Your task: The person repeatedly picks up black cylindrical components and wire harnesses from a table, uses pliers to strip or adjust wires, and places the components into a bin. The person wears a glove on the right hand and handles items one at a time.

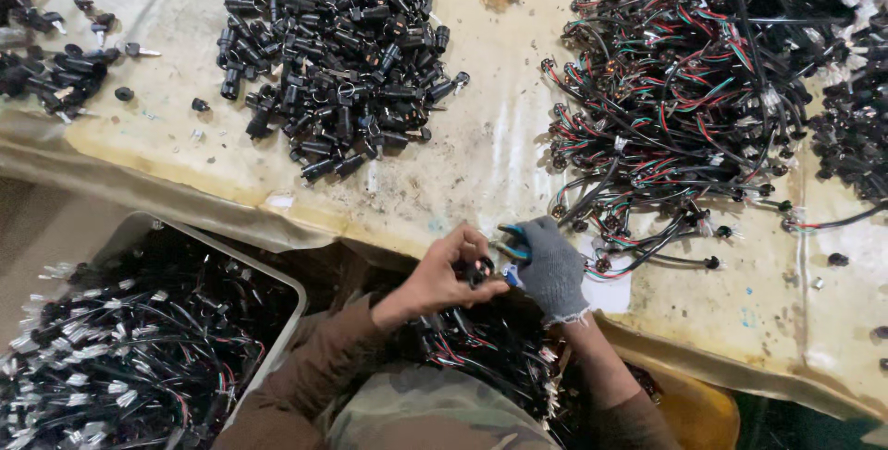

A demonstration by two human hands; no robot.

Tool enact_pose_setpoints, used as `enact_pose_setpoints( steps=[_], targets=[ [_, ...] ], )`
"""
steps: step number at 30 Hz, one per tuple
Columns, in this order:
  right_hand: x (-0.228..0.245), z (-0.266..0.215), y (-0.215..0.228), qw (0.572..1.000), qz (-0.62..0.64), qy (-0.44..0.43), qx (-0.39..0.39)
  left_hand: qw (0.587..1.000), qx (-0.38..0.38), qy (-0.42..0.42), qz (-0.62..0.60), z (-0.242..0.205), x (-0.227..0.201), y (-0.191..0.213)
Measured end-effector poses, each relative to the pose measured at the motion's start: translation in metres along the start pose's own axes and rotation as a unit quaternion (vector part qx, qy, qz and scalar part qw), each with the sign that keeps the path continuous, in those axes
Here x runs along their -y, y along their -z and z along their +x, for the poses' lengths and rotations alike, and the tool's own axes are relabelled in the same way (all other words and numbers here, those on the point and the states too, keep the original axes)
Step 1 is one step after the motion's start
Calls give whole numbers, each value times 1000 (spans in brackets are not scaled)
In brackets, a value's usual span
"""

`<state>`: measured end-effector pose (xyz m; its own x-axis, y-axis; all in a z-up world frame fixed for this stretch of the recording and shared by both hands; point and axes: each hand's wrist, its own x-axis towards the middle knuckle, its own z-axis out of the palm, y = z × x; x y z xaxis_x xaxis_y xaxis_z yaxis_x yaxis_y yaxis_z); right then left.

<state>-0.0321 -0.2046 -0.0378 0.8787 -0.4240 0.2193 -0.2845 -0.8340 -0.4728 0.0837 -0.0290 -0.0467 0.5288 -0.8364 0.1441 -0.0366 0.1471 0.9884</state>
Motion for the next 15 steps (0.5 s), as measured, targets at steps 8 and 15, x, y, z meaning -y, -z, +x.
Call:
enact_pose_setpoints(
  steps=[8,15],
  targets=[
    [19,4,24,1000,-26,-13,-11,992,50,-4,-120,-18,-10,-7],
    [58,-8,88,953,275,121,45,988,117,-59,87,-14,-31,-3]
  ],
)
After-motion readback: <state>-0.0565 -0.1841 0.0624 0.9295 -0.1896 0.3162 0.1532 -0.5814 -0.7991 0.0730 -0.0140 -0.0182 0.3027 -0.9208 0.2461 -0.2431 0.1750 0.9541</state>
